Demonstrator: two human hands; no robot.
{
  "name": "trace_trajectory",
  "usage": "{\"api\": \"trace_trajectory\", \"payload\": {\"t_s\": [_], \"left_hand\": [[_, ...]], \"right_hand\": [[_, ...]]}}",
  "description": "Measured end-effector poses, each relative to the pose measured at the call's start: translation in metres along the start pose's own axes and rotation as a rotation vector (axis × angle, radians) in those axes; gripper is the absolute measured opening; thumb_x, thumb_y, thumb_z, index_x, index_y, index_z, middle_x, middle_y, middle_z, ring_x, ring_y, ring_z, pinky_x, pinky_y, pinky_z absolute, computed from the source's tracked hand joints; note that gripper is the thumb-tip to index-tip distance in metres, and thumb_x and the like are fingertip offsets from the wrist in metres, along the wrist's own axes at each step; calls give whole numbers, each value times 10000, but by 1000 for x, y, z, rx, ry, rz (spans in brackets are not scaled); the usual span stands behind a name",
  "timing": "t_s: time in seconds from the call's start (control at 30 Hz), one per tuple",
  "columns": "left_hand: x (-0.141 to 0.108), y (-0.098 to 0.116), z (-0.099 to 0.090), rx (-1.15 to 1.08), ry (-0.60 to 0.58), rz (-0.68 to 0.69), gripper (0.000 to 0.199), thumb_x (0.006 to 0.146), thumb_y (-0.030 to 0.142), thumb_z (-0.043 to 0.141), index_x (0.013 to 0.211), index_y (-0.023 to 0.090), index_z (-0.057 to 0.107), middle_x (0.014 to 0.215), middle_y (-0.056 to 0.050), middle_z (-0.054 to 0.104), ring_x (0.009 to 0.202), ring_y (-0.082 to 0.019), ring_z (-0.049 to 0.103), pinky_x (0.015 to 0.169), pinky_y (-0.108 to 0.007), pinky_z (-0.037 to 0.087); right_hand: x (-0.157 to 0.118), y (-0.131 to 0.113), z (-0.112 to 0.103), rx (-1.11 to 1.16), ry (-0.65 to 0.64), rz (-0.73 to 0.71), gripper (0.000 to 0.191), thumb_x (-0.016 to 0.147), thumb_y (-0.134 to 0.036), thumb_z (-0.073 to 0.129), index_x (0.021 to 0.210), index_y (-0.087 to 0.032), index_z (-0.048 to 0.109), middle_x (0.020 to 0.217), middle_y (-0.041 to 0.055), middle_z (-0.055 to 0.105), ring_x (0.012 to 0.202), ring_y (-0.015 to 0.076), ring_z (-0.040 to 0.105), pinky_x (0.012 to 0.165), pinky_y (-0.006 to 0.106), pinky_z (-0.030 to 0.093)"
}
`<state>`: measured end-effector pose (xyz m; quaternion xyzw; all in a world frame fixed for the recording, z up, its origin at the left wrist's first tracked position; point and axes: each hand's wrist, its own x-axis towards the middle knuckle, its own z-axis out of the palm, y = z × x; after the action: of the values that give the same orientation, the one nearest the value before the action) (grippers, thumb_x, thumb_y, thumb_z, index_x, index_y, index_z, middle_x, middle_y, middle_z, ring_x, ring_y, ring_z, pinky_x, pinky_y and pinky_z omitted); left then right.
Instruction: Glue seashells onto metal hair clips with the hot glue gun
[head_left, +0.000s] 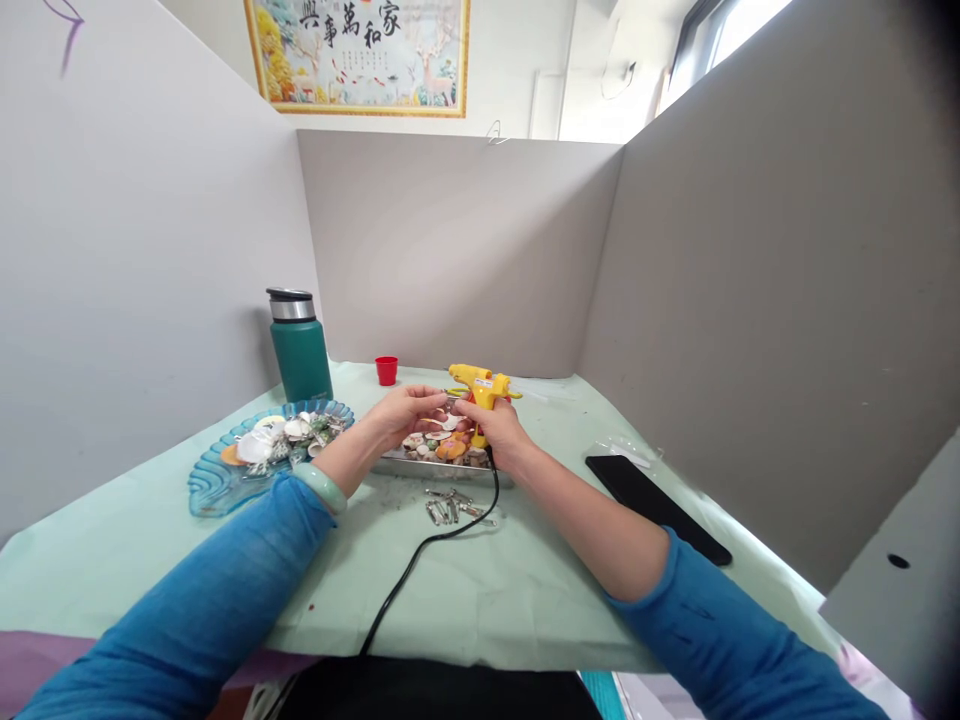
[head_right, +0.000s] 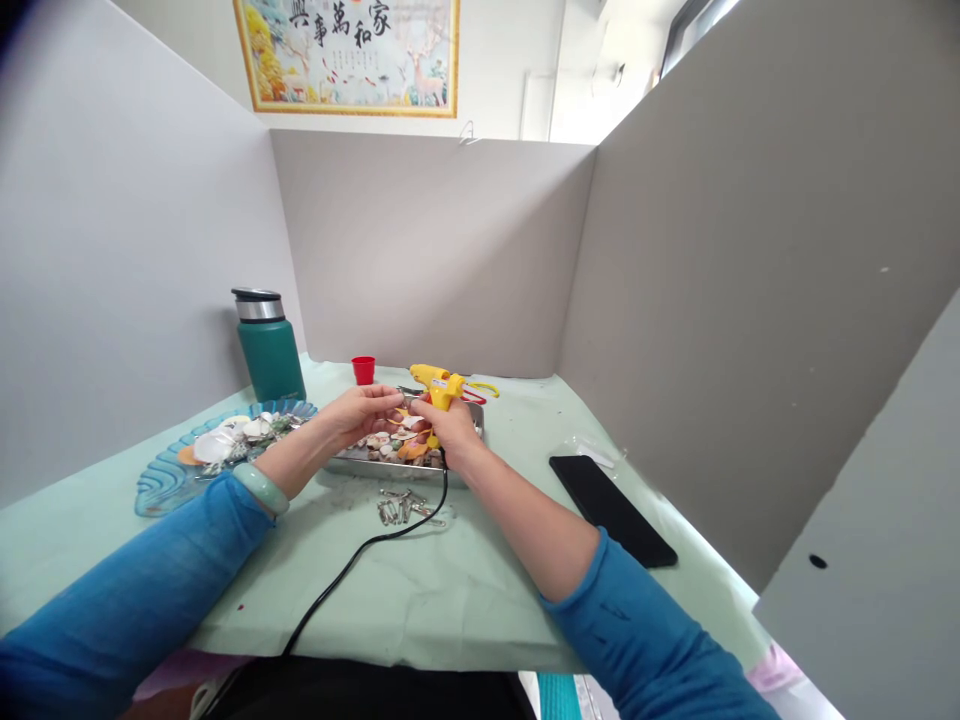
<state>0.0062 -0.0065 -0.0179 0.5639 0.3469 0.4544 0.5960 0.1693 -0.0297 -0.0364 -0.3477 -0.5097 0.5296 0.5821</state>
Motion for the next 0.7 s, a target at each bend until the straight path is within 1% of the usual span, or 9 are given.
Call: {"api": "trace_trajectory", "payload": {"t_s": [0.1, 0.17, 0.27, 0.33, 0.5, 0.7], "left_hand": [[1, 5, -9, -58, 89, 17, 87, 724, 130, 694, 775, 103, 629, 753, -51, 663, 601, -98, 626, 581, -221, 539], [1, 10, -13, -92, 151, 26, 57, 734, 96, 673, 763, 92, 623, 703, -40, 649, 541, -81, 603, 555, -206, 536], [2, 15, -18, -139, 198, 30, 39, 749, 83, 653, 774, 86, 623, 655, -24, 631, 468, -63, 562, 491, -191, 520], [2, 16, -19, -182, 213, 23, 43, 751, 88, 653, 778, 94, 620, 650, -19, 632, 445, -59, 548, 466, -186, 512], [4, 16, -24, -285, 238, -8, 57, 754, 97, 655, 789, 118, 615, 631, -8, 634, 440, -65, 554, 474, -190, 518], [4, 16, -26, -305, 187, -21, 73, 749, 53, 634, 784, 112, 607, 599, -7, 621, 432, -65, 545, 455, -182, 504]], "right_hand": [[2, -3, -6, -93, -17, -37, 214, 740, -312, 665, 857, -185, 537, 753, 8, 655, 487, 87, 575, 381, 176, 443], [3, -4, -10, -167, -42, -51, 247, 747, -369, 664, 864, -186, 547, 734, 16, 665, 475, 93, 578, 383, 185, 446], [4, -3, -14, -204, -117, -72, 275, 734, -408, 673, 855, -191, 555, 693, 7, 661, 457, 92, 568, 376, 190, 443], [4, -2, -14, -184, -164, -84, 283, 721, -413, 682, 850, -197, 554, 671, -3, 653, 442, 89, 554, 370, 195, 438], [2, -1, -13, -140, -240, -97, 280, 712, -410, 688, 833, -197, 552, 674, 3, 656, 435, 87, 534, 378, 211, 443], [-1, 0, -14, -164, -312, -151, 255, 726, -402, 680, 818, -188, 575, 654, 6, 645, 431, 85, 518, 387, 214, 437]]}}
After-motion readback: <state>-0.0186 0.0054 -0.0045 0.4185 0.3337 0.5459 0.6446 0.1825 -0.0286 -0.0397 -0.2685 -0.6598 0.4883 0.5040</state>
